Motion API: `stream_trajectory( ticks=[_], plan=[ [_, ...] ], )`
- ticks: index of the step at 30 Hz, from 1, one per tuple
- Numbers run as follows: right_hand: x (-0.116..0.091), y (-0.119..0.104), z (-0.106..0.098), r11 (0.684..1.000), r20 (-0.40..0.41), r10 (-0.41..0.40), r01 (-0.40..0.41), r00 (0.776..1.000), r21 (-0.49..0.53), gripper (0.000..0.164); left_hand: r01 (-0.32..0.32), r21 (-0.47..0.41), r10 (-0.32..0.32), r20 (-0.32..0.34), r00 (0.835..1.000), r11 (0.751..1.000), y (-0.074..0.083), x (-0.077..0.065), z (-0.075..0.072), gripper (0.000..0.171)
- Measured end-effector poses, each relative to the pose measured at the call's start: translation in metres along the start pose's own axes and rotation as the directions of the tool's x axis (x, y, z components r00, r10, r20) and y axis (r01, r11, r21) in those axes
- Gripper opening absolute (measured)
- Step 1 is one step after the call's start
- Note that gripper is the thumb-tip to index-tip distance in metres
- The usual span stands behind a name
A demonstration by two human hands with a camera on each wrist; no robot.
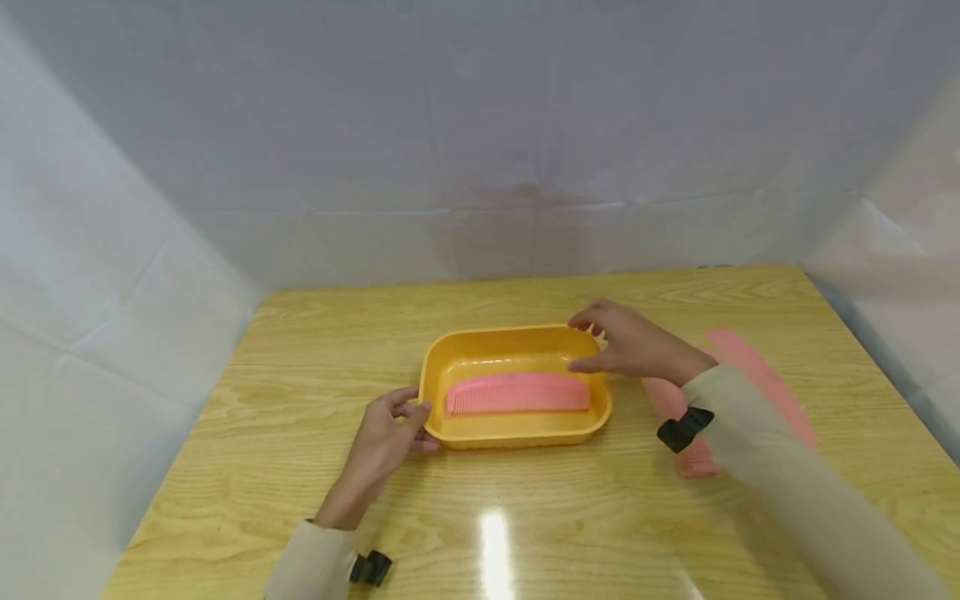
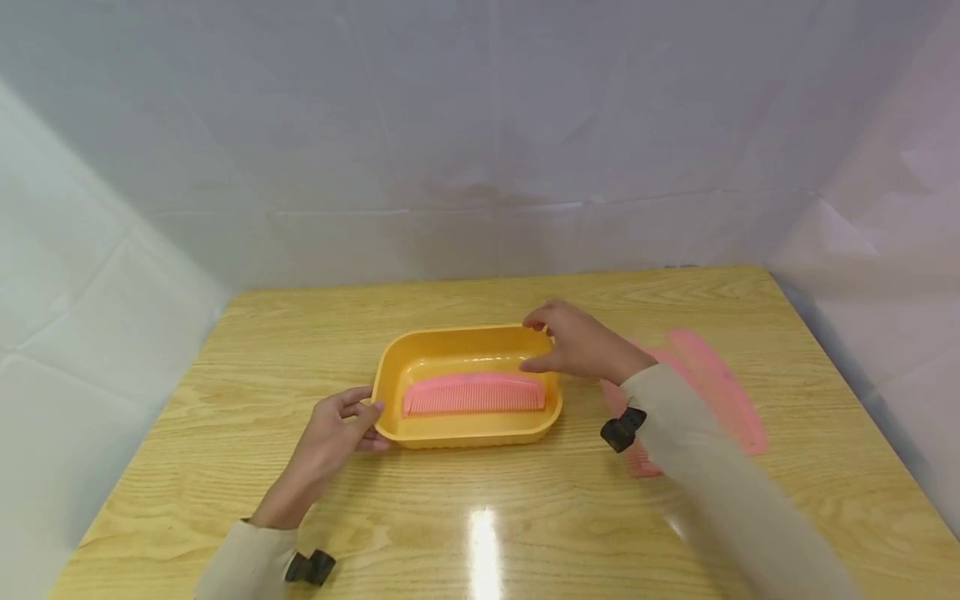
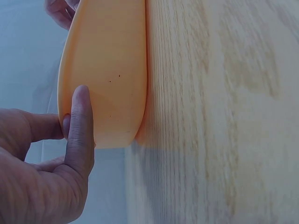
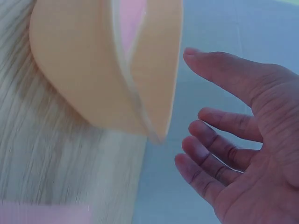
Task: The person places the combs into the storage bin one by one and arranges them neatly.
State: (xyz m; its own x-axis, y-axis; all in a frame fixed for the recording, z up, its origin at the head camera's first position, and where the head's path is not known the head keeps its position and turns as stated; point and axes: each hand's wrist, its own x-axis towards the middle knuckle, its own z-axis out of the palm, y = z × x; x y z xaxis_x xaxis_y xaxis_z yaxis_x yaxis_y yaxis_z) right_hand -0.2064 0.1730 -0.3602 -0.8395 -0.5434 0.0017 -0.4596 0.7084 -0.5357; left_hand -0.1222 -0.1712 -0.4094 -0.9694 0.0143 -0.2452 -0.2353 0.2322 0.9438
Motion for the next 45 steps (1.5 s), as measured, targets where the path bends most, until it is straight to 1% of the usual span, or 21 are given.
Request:
stream_trajectory(
  ticks=[7, 12, 16, 19, 25, 31, 35, 40, 45],
  plan=[
    [-0.018, 0.014, -0.014, 0.997, -0.043, 0.075, -0.074, 0.996, 0.009, 0.059, -0.012, -0.015, 0.012, 0.008, 1.000, 1.000, -0.001, 0.001, 0.000, 0.047],
    [-0.035, 0.027, -0.020, 0.994, -0.063, 0.108, -0.106, 0.992, 0.037, 0.059, -0.013, -0.011, 0.013, 0.009, 1.000, 1.000, -0.001, 0.000, 0.000, 0.047],
    [-0.050, 0.036, -0.022, 0.990, -0.074, 0.138, -0.135, 0.988, 0.050, 0.061, -0.011, -0.003, 0.011, 0.009, 1.000, 1.000, -0.001, 0.000, 0.000, 0.047],
    [-0.060, 0.044, -0.023, 0.983, -0.066, 0.180, -0.177, 0.982, 0.048, 0.067, -0.009, -0.002, 0.009, 0.011, 1.000, 1.000, -0.001, 0.000, 0.000, 0.047],
    [-0.078, 0.060, -0.019, 0.961, -0.037, 0.273, -0.271, 0.961, 0.046, 0.076, -0.004, -0.009, 0.005, 0.012, 1.000, 1.000, -0.001, 0.001, 0.001, 0.047],
    [-0.092, 0.074, -0.011, 0.945, -0.045, 0.325, -0.323, 0.945, 0.042, 0.079, -0.002, -0.013, 0.002, 0.010, 1.000, 1.000, -0.001, 0.001, 0.001, 0.047],
    [-0.102, 0.078, -0.004, 0.931, -0.056, 0.362, -0.358, 0.930, 0.069, 0.082, -0.001, -0.019, 0.001, 0.013, 1.000, 1.000, -0.001, 0.001, 0.001, 0.047],
    [-0.114, 0.081, 0.003, 0.914, -0.093, 0.403, -0.396, 0.910, 0.088, 0.086, 0.001, -0.022, -0.001, 0.015, 1.000, 1.000, -0.001, 0.001, 0.001, 0.047],
    [-0.123, 0.082, 0.010, 0.889, -0.114, 0.453, -0.438, 0.884, 0.133, 0.092, 0.004, -0.025, -0.004, 0.013, 1.000, 1.000, -0.001, 0.002, 0.001, 0.046]
  ],
)
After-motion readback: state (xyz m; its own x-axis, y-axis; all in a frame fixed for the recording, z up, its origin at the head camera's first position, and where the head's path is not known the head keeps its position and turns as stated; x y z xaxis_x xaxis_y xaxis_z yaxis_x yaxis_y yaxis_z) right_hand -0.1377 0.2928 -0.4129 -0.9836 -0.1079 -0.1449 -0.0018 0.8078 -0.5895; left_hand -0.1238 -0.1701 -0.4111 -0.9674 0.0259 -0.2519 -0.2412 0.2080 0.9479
